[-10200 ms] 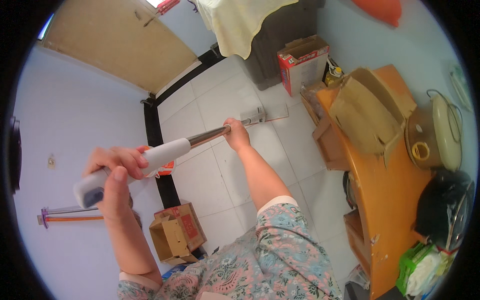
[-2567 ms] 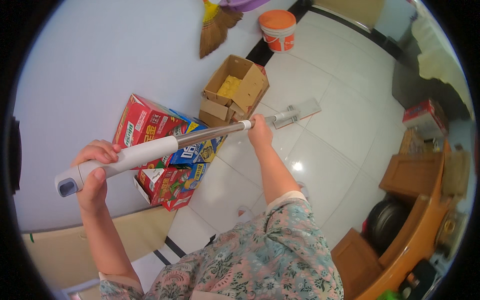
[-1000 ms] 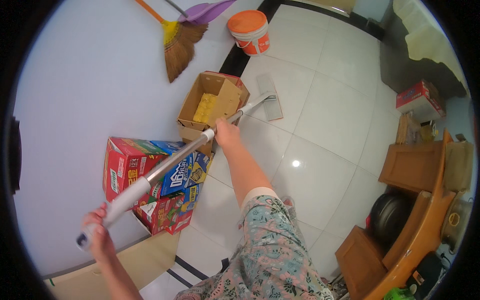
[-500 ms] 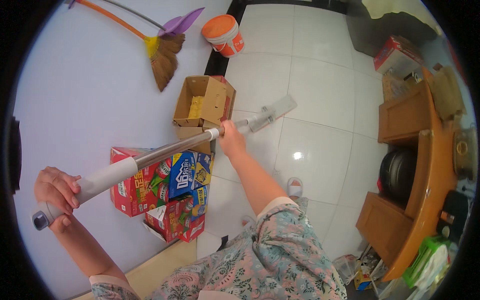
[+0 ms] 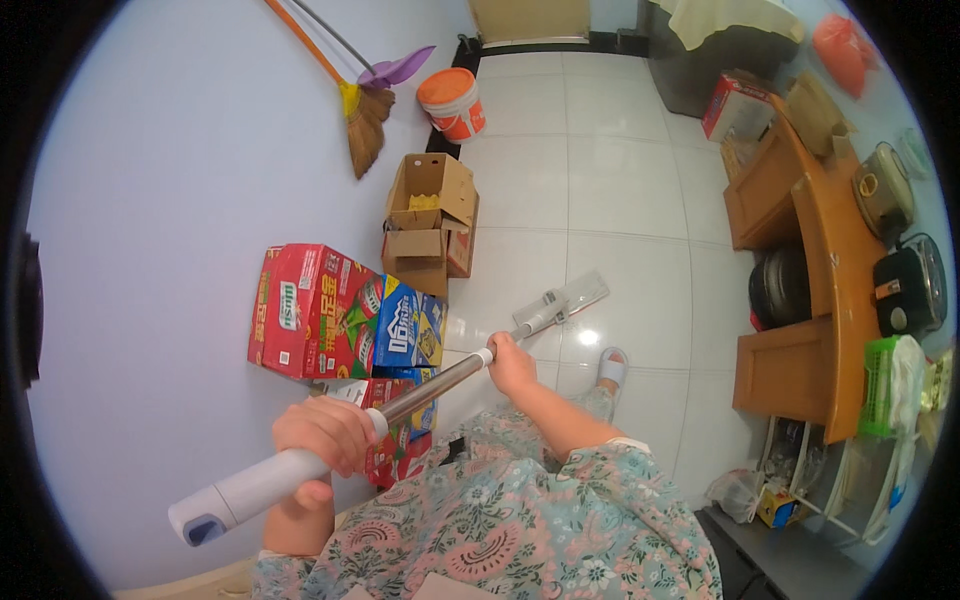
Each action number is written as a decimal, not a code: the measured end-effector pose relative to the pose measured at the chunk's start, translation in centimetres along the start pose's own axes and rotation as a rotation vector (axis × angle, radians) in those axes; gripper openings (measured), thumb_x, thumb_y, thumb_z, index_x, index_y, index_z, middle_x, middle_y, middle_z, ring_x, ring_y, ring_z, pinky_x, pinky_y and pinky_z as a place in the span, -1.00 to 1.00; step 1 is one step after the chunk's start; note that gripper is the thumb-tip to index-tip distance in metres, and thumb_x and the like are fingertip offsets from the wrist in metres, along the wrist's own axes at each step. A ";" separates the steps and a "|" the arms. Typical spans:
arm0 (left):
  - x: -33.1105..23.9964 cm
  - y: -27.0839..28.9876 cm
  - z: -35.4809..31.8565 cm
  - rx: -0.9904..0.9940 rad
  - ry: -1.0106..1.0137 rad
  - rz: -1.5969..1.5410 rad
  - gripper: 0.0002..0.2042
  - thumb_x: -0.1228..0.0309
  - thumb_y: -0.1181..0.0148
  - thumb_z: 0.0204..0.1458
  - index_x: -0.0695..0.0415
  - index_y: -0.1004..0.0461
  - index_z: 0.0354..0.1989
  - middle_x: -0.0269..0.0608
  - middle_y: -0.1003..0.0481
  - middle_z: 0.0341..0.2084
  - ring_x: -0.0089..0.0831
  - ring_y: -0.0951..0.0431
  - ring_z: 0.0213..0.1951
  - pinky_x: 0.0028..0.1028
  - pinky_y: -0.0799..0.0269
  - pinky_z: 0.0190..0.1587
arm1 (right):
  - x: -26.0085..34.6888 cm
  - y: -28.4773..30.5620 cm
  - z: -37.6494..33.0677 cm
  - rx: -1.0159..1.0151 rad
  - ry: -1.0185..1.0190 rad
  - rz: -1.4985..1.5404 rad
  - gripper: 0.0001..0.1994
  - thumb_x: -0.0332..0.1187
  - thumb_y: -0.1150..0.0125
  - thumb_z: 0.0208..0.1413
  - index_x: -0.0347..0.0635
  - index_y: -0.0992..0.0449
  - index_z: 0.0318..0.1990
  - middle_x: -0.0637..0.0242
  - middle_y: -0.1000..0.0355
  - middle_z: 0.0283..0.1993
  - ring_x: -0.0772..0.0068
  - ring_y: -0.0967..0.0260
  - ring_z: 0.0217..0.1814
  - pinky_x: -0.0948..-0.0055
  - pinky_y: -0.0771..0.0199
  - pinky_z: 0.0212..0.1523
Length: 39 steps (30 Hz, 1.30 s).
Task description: The person unpacks several red packages from a cardboard box and places them on a windowsill, then uses a flat mop to clean the tiled floor around stacked boxes and furniture. The person moves the mop back and forth across the floor, navigating around obstacles.
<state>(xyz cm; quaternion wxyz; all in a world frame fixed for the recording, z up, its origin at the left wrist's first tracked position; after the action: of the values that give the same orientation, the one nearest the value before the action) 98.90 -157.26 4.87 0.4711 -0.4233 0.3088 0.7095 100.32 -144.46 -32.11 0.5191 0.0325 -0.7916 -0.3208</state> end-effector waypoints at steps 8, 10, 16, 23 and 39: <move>-2.8 3.8 -5.8 -0.258 0.000 -0.136 -0.73 0.22 -0.15 -0.08 0.04 -0.22 -0.64 -0.39 -0.32 -0.82 -0.53 -0.33 -0.74 -0.47 -0.34 -0.39 | 2.8 -4.2 -4.1 0.029 0.182 -0.139 -0.90 -0.38 -0.13 -0.13 -0.05 -0.37 -0.40 0.32 -0.41 -0.35 0.12 -0.40 -0.31 0.18 -0.38 -0.33; -3.6 4.0 -6.8 -0.283 -0.047 -0.156 -0.71 0.23 -0.23 -0.09 0.06 -0.24 -0.59 -0.36 -0.35 -0.77 -0.49 -0.36 -0.68 -0.41 -0.36 -0.35 | 3.9 -4.0 -3.7 0.010 0.283 -0.167 -0.92 -0.43 -0.11 -0.16 -0.06 -0.37 -0.45 0.32 -0.40 -0.40 0.12 -0.39 -0.34 0.18 -0.36 -0.36; -2.6 4.3 -6.7 -0.569 -0.007 0.198 -0.72 0.36 -0.26 -0.09 0.05 -0.20 -0.47 -0.27 -0.41 -0.65 -0.40 -0.45 -0.50 -0.25 -0.38 -0.15 | 7.0 -1.4 1.7 0.104 0.487 -0.246 -0.95 -0.44 -0.08 -0.16 -0.03 -0.40 -0.48 0.34 -0.41 -0.41 0.16 -0.40 -0.35 0.19 -0.35 -0.38; 8.5 3.0 -2.4 -0.776 0.232 0.379 -0.85 0.41 -0.09 -0.07 0.22 -0.34 -0.40 0.15 -0.47 -0.24 0.02 -0.44 -0.07 -0.04 -0.20 0.09 | 0.2 2.3 13.8 0.105 0.370 -0.275 -0.95 -0.43 -0.11 -0.15 -0.01 -0.44 -0.48 0.37 -0.43 -0.37 0.22 -0.41 -0.29 0.23 -0.37 -0.31; 21.4 -10.1 27.9 -0.081 0.256 0.338 -0.85 0.37 -0.11 -0.11 0.22 -0.41 -0.52 0.05 -0.52 -0.35 -0.05 -0.48 -0.11 -0.14 -0.31 0.03 | -17.8 29.9 21.9 -0.364 -0.073 -0.046 -0.91 -0.37 -0.08 -0.04 0.00 -0.41 -0.33 0.31 -0.43 -0.27 0.11 -0.40 -0.26 0.15 -0.36 -0.28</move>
<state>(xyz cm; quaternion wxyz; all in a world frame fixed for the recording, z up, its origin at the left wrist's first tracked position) 95.39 -121.45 -2.04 0.2849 -0.4707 0.4040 0.7308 98.44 -103.50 -35.78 0.4797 -0.0555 -0.7378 -0.4717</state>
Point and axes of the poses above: each hand's wrist, its own z-axis towards the middle knuckle, its own y-axis out of the back of the hand, x = y × z, the point moved 9 cm from there along z, towards the middle knuckle
